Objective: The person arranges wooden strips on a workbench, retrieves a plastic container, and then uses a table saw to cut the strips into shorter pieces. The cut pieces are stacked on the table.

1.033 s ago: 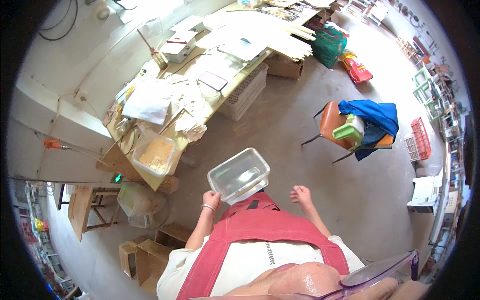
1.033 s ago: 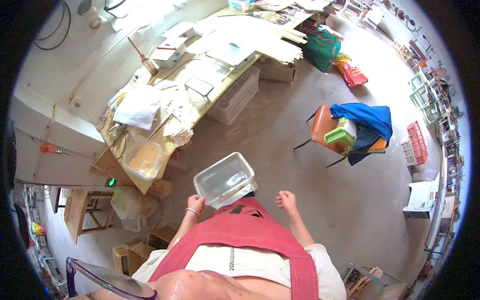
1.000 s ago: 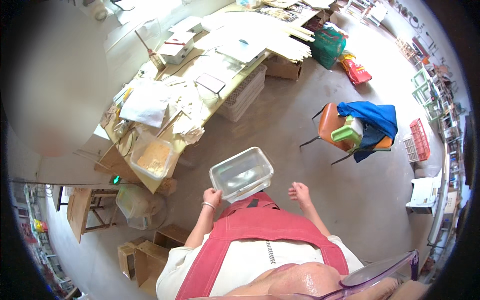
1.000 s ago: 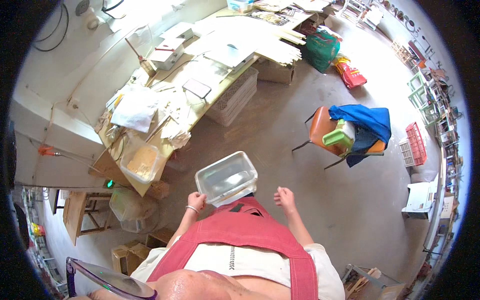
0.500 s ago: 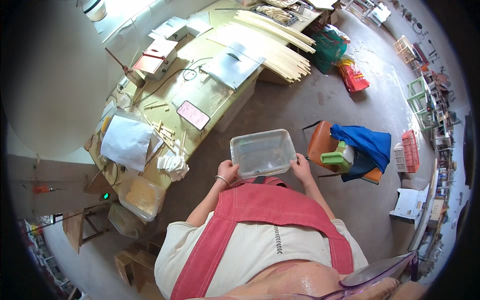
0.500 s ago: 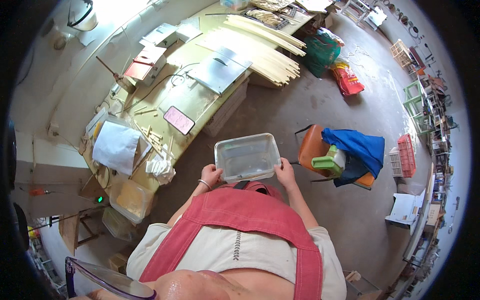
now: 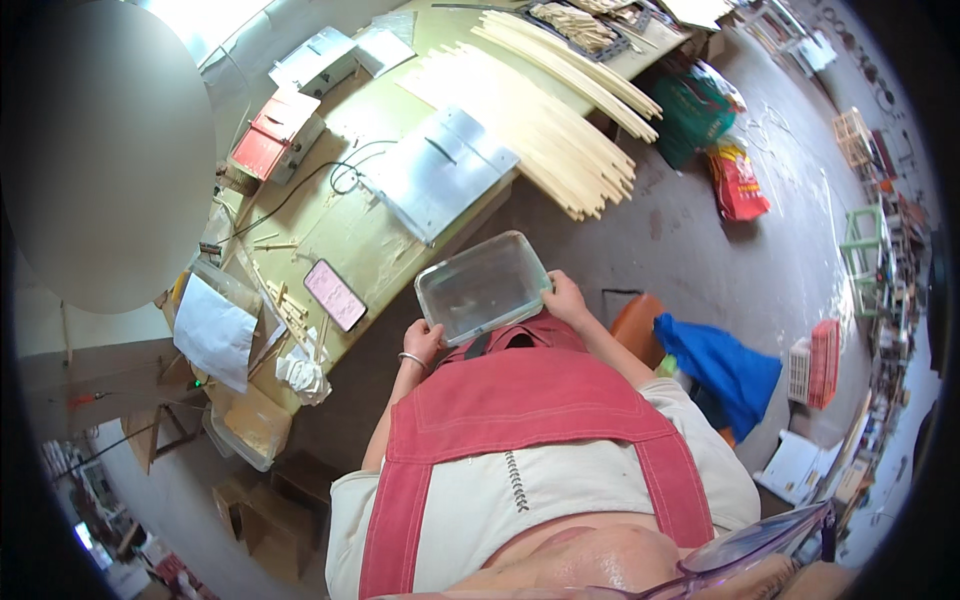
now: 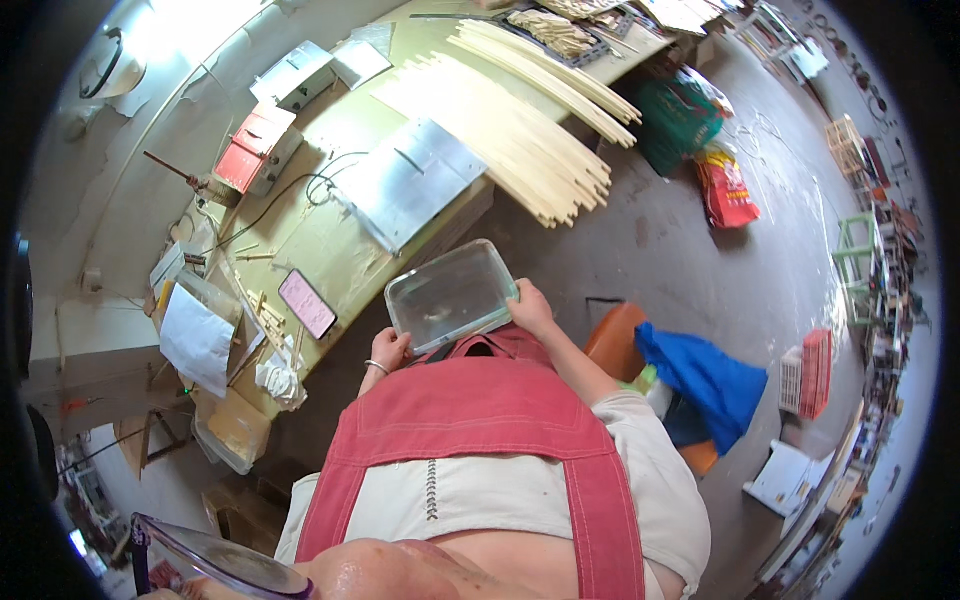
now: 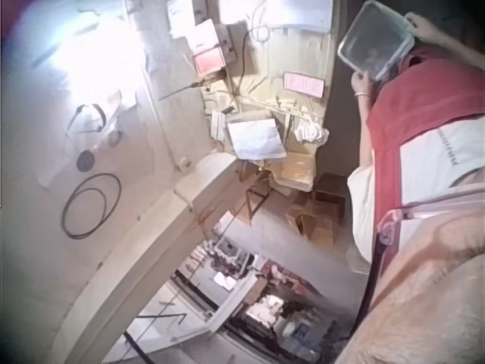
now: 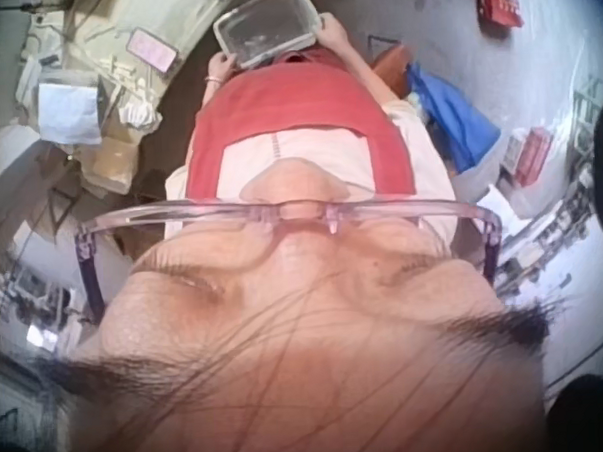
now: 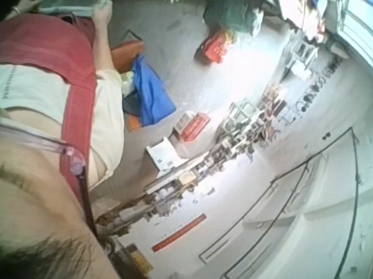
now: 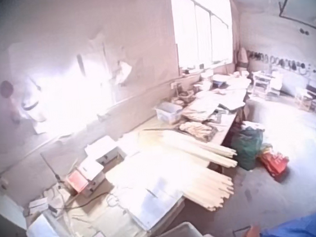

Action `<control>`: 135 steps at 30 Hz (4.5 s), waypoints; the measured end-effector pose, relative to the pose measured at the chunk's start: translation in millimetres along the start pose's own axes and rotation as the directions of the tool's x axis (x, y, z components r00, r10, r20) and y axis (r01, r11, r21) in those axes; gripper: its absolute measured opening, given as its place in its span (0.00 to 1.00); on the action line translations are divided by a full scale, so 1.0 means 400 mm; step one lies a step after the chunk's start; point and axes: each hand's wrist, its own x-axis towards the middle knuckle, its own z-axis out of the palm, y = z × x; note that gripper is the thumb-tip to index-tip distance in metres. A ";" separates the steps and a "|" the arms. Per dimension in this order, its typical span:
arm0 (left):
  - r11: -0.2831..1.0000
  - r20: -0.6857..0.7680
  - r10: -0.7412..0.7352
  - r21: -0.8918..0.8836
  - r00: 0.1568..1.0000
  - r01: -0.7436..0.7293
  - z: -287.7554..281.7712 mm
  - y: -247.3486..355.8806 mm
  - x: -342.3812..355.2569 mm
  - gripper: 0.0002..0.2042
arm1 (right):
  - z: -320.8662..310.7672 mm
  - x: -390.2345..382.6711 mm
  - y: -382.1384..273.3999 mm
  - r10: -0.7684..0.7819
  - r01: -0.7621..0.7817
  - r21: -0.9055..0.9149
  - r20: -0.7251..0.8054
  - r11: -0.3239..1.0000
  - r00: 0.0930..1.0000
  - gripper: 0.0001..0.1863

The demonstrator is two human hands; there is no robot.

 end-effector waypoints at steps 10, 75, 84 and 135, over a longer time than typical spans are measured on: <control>0.966 -0.061 -0.251 -0.071 0.966 0.247 0.090 0.145 0.073 0.12 | -0.107 0.299 -0.096 0.035 -0.013 -0.106 0.204 0.994 0.978 0.17; 0.884 0.017 -0.323 -0.352 0.946 0.308 0.633 0.535 0.631 0.15 | -0.479 0.355 0.232 0.307 -0.425 0.528 0.301 0.735 0.903 0.12; 0.919 -0.007 -0.306 -0.266 0.952 0.293 0.642 0.551 0.626 0.16 | -0.474 0.343 0.234 0.328 -0.436 0.526 0.291 0.730 0.899 0.12; 0.881 -0.477 0.262 0.474 0.839 -0.005 0.712 0.748 0.555 0.49 | -0.468 0.328 0.259 0.360 -0.457 0.599 0.283 0.658 0.889 0.13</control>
